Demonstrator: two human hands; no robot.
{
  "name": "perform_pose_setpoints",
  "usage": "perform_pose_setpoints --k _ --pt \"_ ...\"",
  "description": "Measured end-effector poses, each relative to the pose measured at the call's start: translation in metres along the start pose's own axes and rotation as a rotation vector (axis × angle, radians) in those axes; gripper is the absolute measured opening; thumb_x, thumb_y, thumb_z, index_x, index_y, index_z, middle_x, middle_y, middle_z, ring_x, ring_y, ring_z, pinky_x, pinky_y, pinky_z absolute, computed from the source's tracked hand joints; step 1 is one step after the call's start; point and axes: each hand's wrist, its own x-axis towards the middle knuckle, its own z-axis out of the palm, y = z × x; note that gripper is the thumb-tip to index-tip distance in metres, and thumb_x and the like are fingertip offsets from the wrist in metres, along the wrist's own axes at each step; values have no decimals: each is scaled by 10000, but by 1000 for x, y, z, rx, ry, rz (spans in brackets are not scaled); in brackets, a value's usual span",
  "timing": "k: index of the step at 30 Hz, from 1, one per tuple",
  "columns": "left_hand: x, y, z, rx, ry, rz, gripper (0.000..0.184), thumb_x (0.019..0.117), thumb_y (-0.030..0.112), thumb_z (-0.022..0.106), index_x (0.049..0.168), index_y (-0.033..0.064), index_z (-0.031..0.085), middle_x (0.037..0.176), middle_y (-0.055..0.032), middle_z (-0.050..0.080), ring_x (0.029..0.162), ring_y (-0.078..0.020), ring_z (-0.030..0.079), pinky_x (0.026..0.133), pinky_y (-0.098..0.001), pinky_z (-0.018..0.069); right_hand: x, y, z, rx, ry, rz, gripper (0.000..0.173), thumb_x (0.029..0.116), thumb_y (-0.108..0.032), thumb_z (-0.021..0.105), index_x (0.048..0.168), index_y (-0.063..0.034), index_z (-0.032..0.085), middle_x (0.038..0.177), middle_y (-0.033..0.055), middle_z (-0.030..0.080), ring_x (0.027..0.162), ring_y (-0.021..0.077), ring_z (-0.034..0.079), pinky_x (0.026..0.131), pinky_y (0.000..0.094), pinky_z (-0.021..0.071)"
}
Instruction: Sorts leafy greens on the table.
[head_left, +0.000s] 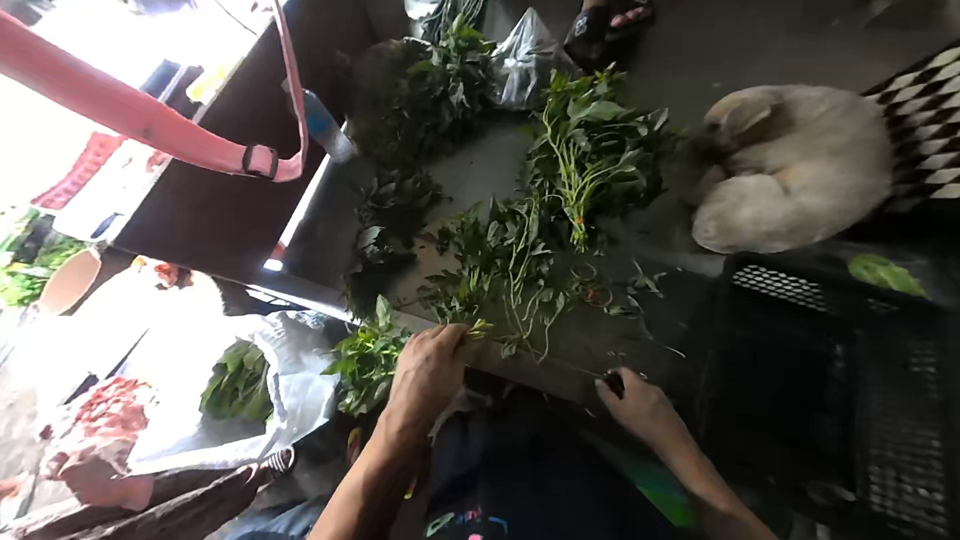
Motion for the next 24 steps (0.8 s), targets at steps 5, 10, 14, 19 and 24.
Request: perform_pose_setpoints --k 5,10,14,19,24 --pt "-3 -3 -72 -93 -125 214 217 977 294 655 1093 125 730 950 -5 742 861 -114 713 800 -378 608 6 -2 5 131 115 7 661 971 -150 636 1561 -19 368 1375 264 599 1248 417 610 1065 570 475" --pt "-2 7 -177 -555 -103 531 213 974 293 692 1154 180 714 1082 -5 752 1020 -184 726 944 -379 613 11 1 6 176 133 -30 672 963 -170 653 1558 -17 378 1424 243 573 1292 378 590 1104 521 460" --pt "54 49 -222 -274 268 769 281 907 298 760 1128 138 694 1035 23 699 910 -88 666 803 -287 586 9 -3 0 216 99 53 679 978 -218 657 1572 -64 367 1435 216 571 1305 355 583 1110 514 457" --pt "143 176 -223 -114 624 578 258 960 385 688 1087 165 735 943 72 703 811 33 648 742 -197 555 4 -3 0 248 188 48 663 980 -239 674 1561 -76 400 1400 218 602 1263 362 615 1084 524 478" --pt "243 209 -183 -179 668 576 261 993 265 629 1197 124 710 1105 -86 665 956 -167 662 869 -343 558 -8 2 0 293 272 17 652 971 -236 687 1544 -64 426 1382 218 616 1248 355 628 1078 525 482"
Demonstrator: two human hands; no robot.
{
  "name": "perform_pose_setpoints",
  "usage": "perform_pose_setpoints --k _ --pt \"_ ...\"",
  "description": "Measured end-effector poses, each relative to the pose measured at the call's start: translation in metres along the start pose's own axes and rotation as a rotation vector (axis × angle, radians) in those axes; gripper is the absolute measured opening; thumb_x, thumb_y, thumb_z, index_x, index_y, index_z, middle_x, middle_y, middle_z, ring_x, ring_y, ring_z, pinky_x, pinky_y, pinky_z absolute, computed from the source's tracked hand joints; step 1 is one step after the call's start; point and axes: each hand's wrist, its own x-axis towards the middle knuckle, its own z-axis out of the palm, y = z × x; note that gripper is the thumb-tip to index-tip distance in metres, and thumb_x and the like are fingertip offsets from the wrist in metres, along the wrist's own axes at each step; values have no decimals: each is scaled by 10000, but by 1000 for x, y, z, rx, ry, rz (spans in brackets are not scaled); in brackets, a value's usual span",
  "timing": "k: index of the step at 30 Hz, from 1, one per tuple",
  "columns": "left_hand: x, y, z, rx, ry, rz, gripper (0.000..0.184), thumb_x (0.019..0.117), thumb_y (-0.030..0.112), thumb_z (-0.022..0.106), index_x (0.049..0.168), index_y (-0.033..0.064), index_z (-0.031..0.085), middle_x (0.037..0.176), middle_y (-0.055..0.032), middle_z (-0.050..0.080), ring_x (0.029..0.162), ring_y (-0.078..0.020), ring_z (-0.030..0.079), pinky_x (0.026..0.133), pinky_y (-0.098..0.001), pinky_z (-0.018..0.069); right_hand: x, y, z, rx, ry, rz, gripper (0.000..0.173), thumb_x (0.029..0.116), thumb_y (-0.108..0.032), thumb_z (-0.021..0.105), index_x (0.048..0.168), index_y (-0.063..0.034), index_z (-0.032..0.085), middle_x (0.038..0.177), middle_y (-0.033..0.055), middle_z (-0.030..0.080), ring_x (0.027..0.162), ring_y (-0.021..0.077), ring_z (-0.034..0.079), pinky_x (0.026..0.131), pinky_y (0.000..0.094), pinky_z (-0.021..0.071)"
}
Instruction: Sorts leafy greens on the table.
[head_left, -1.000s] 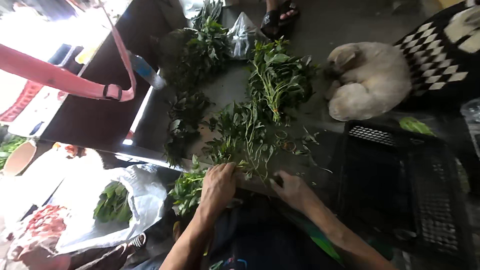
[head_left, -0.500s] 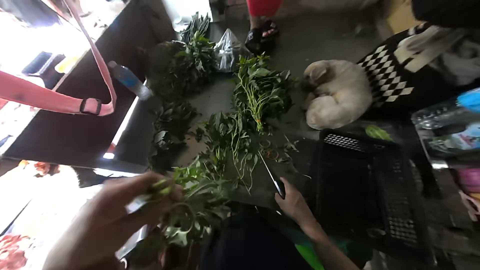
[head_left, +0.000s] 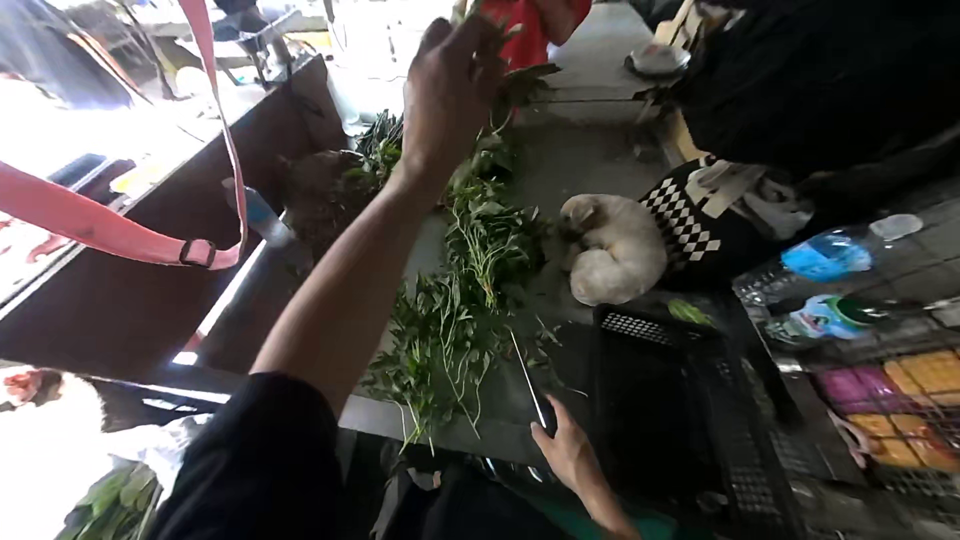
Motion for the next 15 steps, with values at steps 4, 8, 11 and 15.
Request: perform_pose_setpoints --k 4,8,11,15 --pt "-28 -37 78 -43 -130 -164 313 994 281 632 1255 114 680 1252 -150 646 1114 -280 648 960 -472 543 -14 4 -4 52 11 23 647 961 -208 700 1527 -31 440 1377 229 615 1253 359 622 1090 507 475" --pt "-131 -78 164 -159 -413 -258 376 945 188 722 1306 109 650 1332 -194 612 1195 -350 626 1006 -538 535 -19 10 -3 75 -59 76 677 955 -217 692 1535 1 421 1359 284 611 1236 424 622 1077 565 467" --pt "-202 -109 206 -116 -783 -402 505 966 235 685 1448 154 556 1458 -161 555 1314 -335 569 1083 -542 480 -18 14 0 47 -131 76 692 974 -282 657 1554 -11 394 1407 270 585 1276 408 601 1098 565 452" --pt "-211 -113 194 -108 -933 -409 630 984 169 642 1570 225 417 1558 -131 473 1390 -327 510 1134 -544 430 -18 15 -1 61 -107 102 705 973 -277 672 1555 2 387 1424 265 574 1299 398 587 1119 543 439"
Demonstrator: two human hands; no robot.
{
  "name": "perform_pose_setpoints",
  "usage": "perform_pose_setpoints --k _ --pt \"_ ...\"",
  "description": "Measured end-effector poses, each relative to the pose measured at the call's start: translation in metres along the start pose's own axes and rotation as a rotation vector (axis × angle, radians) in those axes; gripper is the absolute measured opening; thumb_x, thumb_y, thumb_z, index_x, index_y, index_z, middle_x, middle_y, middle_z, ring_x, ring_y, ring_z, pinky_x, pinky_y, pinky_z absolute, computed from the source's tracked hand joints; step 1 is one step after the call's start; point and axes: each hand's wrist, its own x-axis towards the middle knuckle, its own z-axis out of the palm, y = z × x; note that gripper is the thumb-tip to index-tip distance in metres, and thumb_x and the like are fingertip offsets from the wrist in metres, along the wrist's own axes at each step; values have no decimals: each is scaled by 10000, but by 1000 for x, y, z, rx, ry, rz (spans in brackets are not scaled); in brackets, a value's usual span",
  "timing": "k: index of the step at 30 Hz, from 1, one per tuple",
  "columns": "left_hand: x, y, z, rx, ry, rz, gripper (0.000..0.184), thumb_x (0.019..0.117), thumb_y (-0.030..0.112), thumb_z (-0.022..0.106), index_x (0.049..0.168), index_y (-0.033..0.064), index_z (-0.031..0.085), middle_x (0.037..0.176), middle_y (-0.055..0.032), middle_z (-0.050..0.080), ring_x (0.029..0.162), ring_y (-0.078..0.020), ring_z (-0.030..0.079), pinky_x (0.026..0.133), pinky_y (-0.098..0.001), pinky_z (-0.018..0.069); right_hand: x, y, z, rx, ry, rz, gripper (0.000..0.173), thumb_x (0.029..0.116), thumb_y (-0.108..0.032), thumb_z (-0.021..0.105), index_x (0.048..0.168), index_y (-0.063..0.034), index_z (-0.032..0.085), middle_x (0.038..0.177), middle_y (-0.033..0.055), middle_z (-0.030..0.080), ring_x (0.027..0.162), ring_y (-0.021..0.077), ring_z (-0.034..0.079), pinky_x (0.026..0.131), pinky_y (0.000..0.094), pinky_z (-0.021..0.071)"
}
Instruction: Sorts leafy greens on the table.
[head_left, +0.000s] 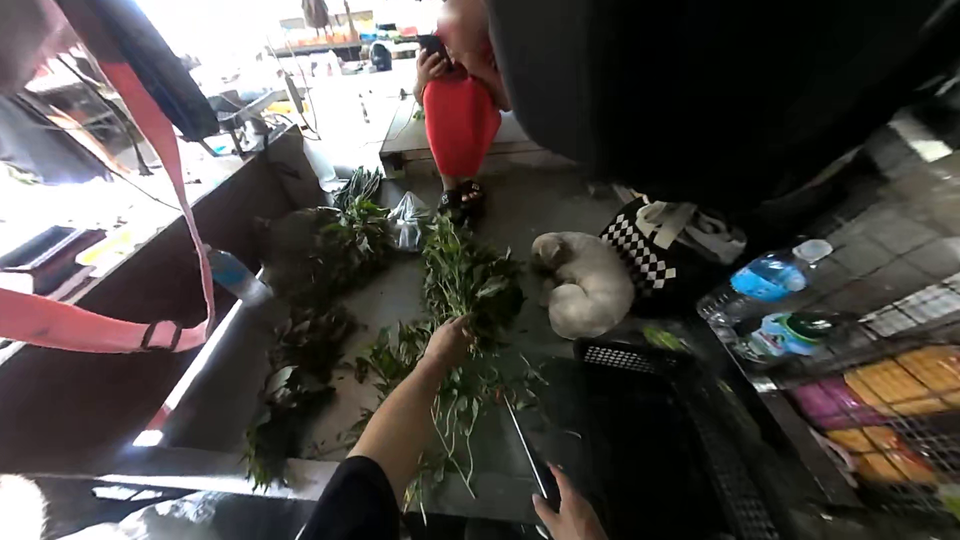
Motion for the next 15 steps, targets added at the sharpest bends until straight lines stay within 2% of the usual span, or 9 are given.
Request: perform_pose_setpoints --k 4,7,9,11,13,15 --pt "-4 -4 -24 11 -16 68 697 976 201 670 1601 229 363 1542 -139 495 1394 -324 508 1151 -546 410 8 1 10 40 56 32 736 972 -237 680 1587 -33 332 1421 253 577 1273 382 606 1095 541 461" --pt "-22 -8 -38 -29 11 58 622 985 226 677 1559 184 442 1508 -145 528 1384 -302 518 1156 -515 411 16 -2 16 13 113 27 797 971 -194 666 1624 -54 231 1483 239 528 1302 371 591 1103 519 463" --pt "-48 -6 -51 -87 57 40 491 1002 250 662 1470 148 555 1457 -130 571 1336 -271 558 1126 -485 449 22 -2 19 1 179 -1 829 964 -167 671 1631 -41 196 1483 255 522 1280 390 603 1088 518 477" --pt "-88 4 -73 -132 160 100 373 1004 270 668 1360 159 653 1366 -69 643 1242 -198 627 1063 -438 517 27 -1 20 20 242 -24 836 960 -144 675 1631 -29 188 1472 268 526 1252 396 622 1073 520 491" --pt "-142 20 -107 -174 322 306 271 981 212 687 1234 120 717 1276 -36 688 1181 -157 655 1029 -396 551 31 0 21 51 298 -29 827 960 -120 668 1628 -23 190 1467 275 528 1249 405 623 1071 522 494" --pt "-207 34 -152 -271 440 501 223 984 229 617 1093 64 721 1264 -63 683 1213 -236 632 1040 -427 547 32 -5 20 62 315 -6 810 979 -121 643 1633 -33 174 1506 270 491 1284 402 599 1089 513 480"
